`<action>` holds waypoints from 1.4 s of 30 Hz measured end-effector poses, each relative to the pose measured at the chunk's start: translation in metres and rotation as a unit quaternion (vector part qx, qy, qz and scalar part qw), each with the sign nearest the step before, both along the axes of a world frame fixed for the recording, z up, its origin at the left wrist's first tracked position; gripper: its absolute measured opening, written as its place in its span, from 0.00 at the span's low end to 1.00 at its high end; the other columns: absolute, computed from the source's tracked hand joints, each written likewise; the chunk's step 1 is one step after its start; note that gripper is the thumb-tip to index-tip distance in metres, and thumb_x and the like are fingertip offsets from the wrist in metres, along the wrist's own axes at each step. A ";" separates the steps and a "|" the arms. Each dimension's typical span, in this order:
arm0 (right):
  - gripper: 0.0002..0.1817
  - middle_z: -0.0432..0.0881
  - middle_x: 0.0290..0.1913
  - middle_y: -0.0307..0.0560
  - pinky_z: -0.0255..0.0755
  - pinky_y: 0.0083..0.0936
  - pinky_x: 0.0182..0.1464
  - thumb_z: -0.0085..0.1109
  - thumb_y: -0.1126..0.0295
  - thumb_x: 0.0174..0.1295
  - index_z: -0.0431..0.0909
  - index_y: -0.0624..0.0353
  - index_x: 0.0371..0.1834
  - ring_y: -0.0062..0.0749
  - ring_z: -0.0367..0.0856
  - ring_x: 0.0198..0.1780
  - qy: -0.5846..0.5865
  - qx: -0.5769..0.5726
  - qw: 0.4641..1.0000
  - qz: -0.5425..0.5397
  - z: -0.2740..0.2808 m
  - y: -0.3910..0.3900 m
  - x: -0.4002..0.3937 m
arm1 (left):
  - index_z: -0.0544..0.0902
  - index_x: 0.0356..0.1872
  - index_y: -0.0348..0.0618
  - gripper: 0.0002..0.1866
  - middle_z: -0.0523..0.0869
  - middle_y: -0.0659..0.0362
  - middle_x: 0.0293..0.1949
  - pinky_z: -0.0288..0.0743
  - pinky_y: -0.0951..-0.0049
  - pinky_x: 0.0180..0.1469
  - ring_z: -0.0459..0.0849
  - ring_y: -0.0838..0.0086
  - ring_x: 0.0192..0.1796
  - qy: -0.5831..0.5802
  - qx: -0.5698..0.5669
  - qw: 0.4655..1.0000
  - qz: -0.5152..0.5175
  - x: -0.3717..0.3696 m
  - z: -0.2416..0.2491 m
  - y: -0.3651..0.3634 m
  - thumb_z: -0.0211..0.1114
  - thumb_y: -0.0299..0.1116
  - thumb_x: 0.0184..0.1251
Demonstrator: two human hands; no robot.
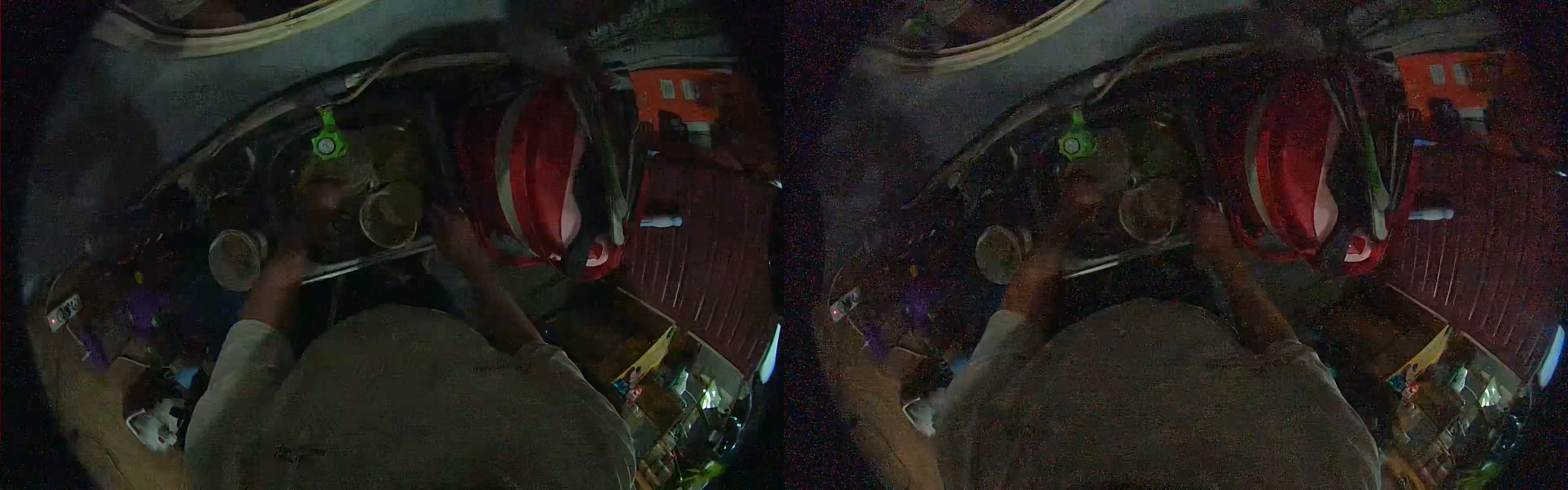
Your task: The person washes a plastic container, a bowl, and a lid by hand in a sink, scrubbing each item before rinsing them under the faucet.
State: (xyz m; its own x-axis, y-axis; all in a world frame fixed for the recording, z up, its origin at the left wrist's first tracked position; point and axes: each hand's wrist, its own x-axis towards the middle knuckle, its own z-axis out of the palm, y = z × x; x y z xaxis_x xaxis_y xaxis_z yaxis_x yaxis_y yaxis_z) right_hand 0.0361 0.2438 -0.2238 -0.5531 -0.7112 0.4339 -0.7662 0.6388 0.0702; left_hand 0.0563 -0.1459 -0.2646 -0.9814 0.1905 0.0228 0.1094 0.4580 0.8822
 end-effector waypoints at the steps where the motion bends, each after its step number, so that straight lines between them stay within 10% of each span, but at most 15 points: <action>1: 0.15 0.78 0.47 0.53 0.75 0.31 0.48 0.42 0.66 0.71 0.72 0.64 0.53 0.33 0.77 0.46 0.001 -0.001 1.000 0.003 0.001 -0.001 0.004 | 0.75 0.60 0.47 0.23 0.80 0.49 0.53 0.71 0.58 0.59 0.77 0.59 0.56 0.025 -0.156 0.987 -0.038 0.001 0.018 -0.002 0.61 0.37 0.64; 3: 0.16 0.79 0.42 0.54 0.76 0.31 0.45 0.43 0.64 0.70 0.73 0.62 0.52 0.35 0.79 0.42 -0.233 -0.024 0.971 -0.040 0.006 -0.007 0.001 | 0.75 0.60 0.45 0.23 0.80 0.51 0.53 0.70 0.59 0.60 0.77 0.61 0.57 0.050 -0.310 0.947 -0.070 0.000 0.036 -0.006 0.62 0.39 0.64; 5: 0.16 0.80 0.39 0.56 0.77 0.34 0.43 0.45 0.63 0.69 0.74 0.60 0.53 0.38 0.81 0.37 -0.450 0.061 0.885 -0.104 0.021 -0.021 -0.017 | 0.82 0.47 0.40 0.16 0.83 0.52 0.46 0.74 0.63 0.54 0.82 0.63 0.48 -0.177 0.013 0.981 0.078 -0.004 0.052 -0.002 0.60 0.40 0.65; 9: 0.20 0.81 0.35 0.58 0.78 0.36 0.40 0.48 0.59 0.68 0.74 0.62 0.55 0.42 0.81 0.32 -0.598 0.063 0.769 -0.215 0.099 -0.058 -0.022 | 0.82 0.49 0.41 0.17 0.84 0.52 0.46 0.73 0.63 0.55 0.82 0.62 0.49 -0.215 -0.066 0.972 0.070 -0.019 0.097 -0.021 0.60 0.41 0.65; 10: 0.21 0.81 0.34 0.58 0.78 0.37 0.40 0.48 0.58 0.67 0.74 0.63 0.55 0.42 0.81 0.31 -0.603 0.033 0.761 -0.235 0.102 -0.059 -0.018 | 0.82 0.49 0.41 0.17 0.84 0.53 0.47 0.73 0.64 0.55 0.82 0.64 0.49 -0.258 0.100 0.955 0.102 -0.016 0.081 -0.030 0.61 0.42 0.65; 12: 0.26 0.81 0.33 0.58 0.78 0.39 0.39 0.45 0.52 0.69 0.74 0.66 0.54 0.42 0.81 0.31 -0.414 -0.031 0.906 -0.077 0.065 -0.048 -0.011 | 0.82 0.49 0.41 0.18 0.83 0.53 0.47 0.73 0.65 0.54 0.82 0.65 0.49 -0.289 0.268 0.908 0.139 -0.005 0.047 -0.049 0.61 0.42 0.65; 15: 0.27 0.81 0.34 0.57 0.77 0.39 0.40 0.46 0.49 0.68 0.74 0.66 0.52 0.42 0.81 0.33 -0.205 0.057 0.975 -0.066 0.033 -0.053 -0.006 | 0.82 0.48 0.39 0.20 0.84 0.54 0.43 0.73 0.65 0.52 0.81 0.68 0.46 0.077 -0.246 0.966 0.000 0.007 0.039 -0.049 0.65 0.44 0.63; 16: 0.28 0.81 0.35 0.57 0.77 0.39 0.40 0.46 0.49 0.68 0.75 0.67 0.51 0.42 0.80 0.34 -0.129 0.083 0.986 -0.065 0.036 -0.058 -0.008 | 0.82 0.47 0.38 0.21 0.83 0.54 0.43 0.73 0.64 0.52 0.81 0.69 0.46 -0.145 -0.063 0.984 0.087 -0.003 0.075 -0.036 0.65 0.45 0.63; 18: 0.27 0.80 0.42 0.55 0.77 0.37 0.44 0.47 0.51 0.68 0.74 0.67 0.53 0.41 0.81 0.41 -0.521 0.251 0.801 -0.156 0.088 -0.081 -0.020 | 0.82 0.47 0.38 0.21 0.83 0.53 0.43 0.73 0.63 0.51 0.81 0.69 0.46 -0.353 0.130 0.911 0.170 -0.004 0.075 -0.033 0.66 0.46 0.62; 21: 0.27 0.80 0.44 0.53 0.76 0.35 0.45 0.49 0.51 0.67 0.74 0.66 0.53 0.38 0.80 0.44 -0.435 0.211 0.869 -0.102 0.050 -0.065 -0.013 | 0.82 0.47 0.38 0.21 0.84 0.52 0.43 0.74 0.63 0.50 0.82 0.67 0.45 -0.364 0.232 0.893 0.129 -0.013 0.018 -0.046 0.66 0.45 0.62; 27: 0.28 0.80 0.43 0.53 0.77 0.35 0.45 0.50 0.53 0.67 0.66 0.67 0.60 0.40 0.80 0.43 -0.296 0.042 0.953 -0.041 0.014 -0.040 0.003 | 0.81 0.47 0.40 0.23 0.84 0.51 0.41 0.75 0.63 0.47 0.83 0.64 0.42 -0.102 -0.234 0.967 -0.023 -0.065 0.082 -0.002 0.63 0.50 0.63; 30: 0.30 0.80 0.42 0.57 0.78 0.37 0.43 0.50 0.55 0.66 0.61 0.68 0.63 0.44 0.82 0.39 -0.253 0.065 0.963 -0.062 0.052 -0.057 0.002 | 0.81 0.48 0.44 0.17 0.82 0.55 0.42 0.75 0.66 0.50 0.81 0.67 0.44 -0.194 -0.258 0.946 -0.006 -0.049 0.120 0.033 0.64 0.41 0.61; 33: 0.32 0.80 0.41 0.62 0.78 0.40 0.42 0.52 0.54 0.65 0.61 0.68 0.64 0.46 0.82 0.35 -0.516 0.109 0.837 -0.145 0.090 -0.073 -0.014 | 0.81 0.46 0.45 0.14 0.83 0.52 0.48 0.73 0.61 0.52 0.80 0.57 0.48 -0.125 0.261 0.943 0.167 -0.009 0.129 0.059 0.59 0.41 0.66; 35: 0.33 0.80 0.41 0.63 0.78 0.41 0.43 0.53 0.54 0.64 0.60 0.68 0.64 0.47 0.82 0.37 -0.468 0.013 0.876 -0.118 0.068 -0.061 -0.012 | 0.80 0.48 0.44 0.14 0.82 0.52 0.48 0.73 0.62 0.55 0.80 0.59 0.51 0.156 -0.371 0.916 0.000 0.009 0.117 0.052 0.56 0.38 0.68; 42: 0.37 0.71 0.55 0.71 0.78 0.45 0.45 0.58 0.56 0.61 0.57 0.67 0.68 0.56 0.80 0.48 -0.176 0.100 0.979 0.010 0.011 -0.031 -0.004 | 0.80 0.50 0.44 0.14 0.83 0.54 0.46 0.72 0.64 0.56 0.79 0.64 0.54 -0.152 -0.102 0.961 0.208 0.022 0.136 0.079 0.59 0.35 0.66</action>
State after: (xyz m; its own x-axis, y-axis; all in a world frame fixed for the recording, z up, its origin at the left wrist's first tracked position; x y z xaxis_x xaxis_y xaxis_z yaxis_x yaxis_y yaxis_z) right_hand 0.0326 0.2130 -0.2132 -0.6286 -0.7745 0.0709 -0.7776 0.6239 -0.0784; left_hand 0.0781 -0.0666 -0.1290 -0.9287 -0.2501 -0.2738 -0.3698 0.5723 0.7319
